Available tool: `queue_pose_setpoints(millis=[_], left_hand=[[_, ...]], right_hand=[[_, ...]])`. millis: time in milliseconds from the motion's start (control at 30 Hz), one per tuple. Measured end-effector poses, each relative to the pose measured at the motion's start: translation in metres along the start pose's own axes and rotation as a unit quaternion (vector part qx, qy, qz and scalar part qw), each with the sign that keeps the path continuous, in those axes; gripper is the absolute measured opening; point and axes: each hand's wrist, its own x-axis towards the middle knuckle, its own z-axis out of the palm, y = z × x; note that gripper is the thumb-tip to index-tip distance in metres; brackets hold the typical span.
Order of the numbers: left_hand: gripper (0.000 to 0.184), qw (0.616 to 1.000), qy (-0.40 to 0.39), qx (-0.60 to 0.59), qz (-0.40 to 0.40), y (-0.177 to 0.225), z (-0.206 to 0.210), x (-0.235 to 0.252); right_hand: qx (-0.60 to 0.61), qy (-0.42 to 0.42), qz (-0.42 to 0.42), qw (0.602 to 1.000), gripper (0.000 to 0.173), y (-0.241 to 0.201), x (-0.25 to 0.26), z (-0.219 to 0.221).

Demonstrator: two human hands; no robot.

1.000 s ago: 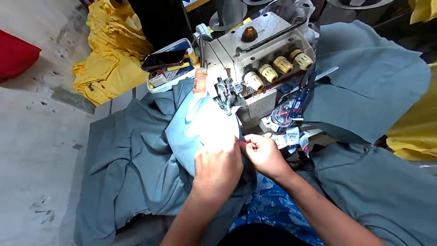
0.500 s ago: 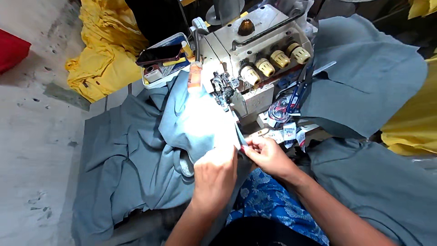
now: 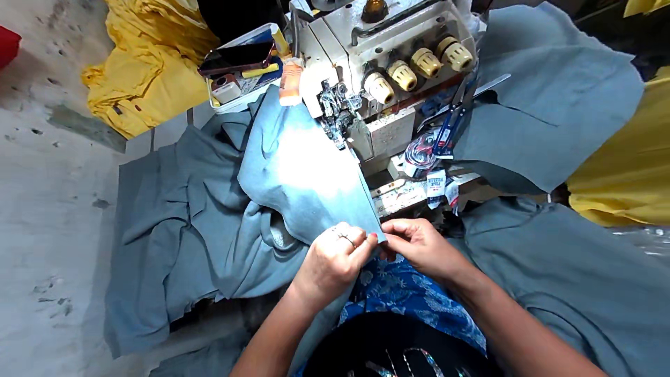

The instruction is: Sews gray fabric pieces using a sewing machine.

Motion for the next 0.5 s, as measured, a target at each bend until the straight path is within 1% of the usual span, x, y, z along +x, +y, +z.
queue_pose_setpoints(millis=[67, 133, 167, 233, 267, 300, 367, 400, 433, 500], left_hand=[[0.016, 1.000, -0.007, 0.007, 0.005, -0.004, 0.005, 0.000], [0.016, 1.000, -0.002, 0.023, 0.000, -0.003, 0.009, 0.000], [0.021, 0.999, 0.008, 0.040, -0.013, -0.002, 0.012, -0.001], [0.045, 0.992, 0.038, 0.108, -0.053, 0.000, 0.025, -0.005], [0.052, 0.986, 0.048, 0.140, -0.071, -0.002, 0.033, -0.007], [0.049, 0.981, 0.065, 0.160, -0.087, -0.007, 0.039, -0.007], [0.029, 0.970, 0.117, 0.191, -0.097, -0.018, 0.046, -0.002], [0.021, 0.968, 0.124, 0.193, -0.096, -0.021, 0.043, 0.002], [0.019, 0.970, 0.119, 0.188, -0.094, -0.023, 0.039, 0.006], [0.020, 0.975, 0.097, 0.184, -0.079, -0.023, 0.028, 0.010]], right_hand=[[0.031, 0.001, -0.004, 1.000, 0.021, -0.001, 0.001, 0.002], [0.012, 0.025, -0.023, 0.999, 0.020, 0.001, 0.004, 0.004], [-0.014, 0.042, -0.044, 0.998, 0.020, 0.002, 0.005, 0.005], [-0.051, 0.076, -0.104, 0.990, 0.022, 0.001, 0.007, 0.008], [-0.058, 0.093, -0.128, 0.986, 0.023, -0.002, 0.007, 0.010], [-0.061, 0.104, -0.145, 0.982, 0.023, -0.006, 0.006, 0.012], [-0.068, 0.116, -0.156, 0.978, 0.023, -0.013, 0.004, 0.018], [-0.069, 0.123, -0.156, 0.978, 0.023, -0.014, 0.005, 0.021], [-0.069, 0.131, -0.155, 0.977, 0.023, -0.015, 0.004, 0.023], [-0.070, 0.141, -0.159, 0.975, 0.022, -0.013, 0.003, 0.025]])
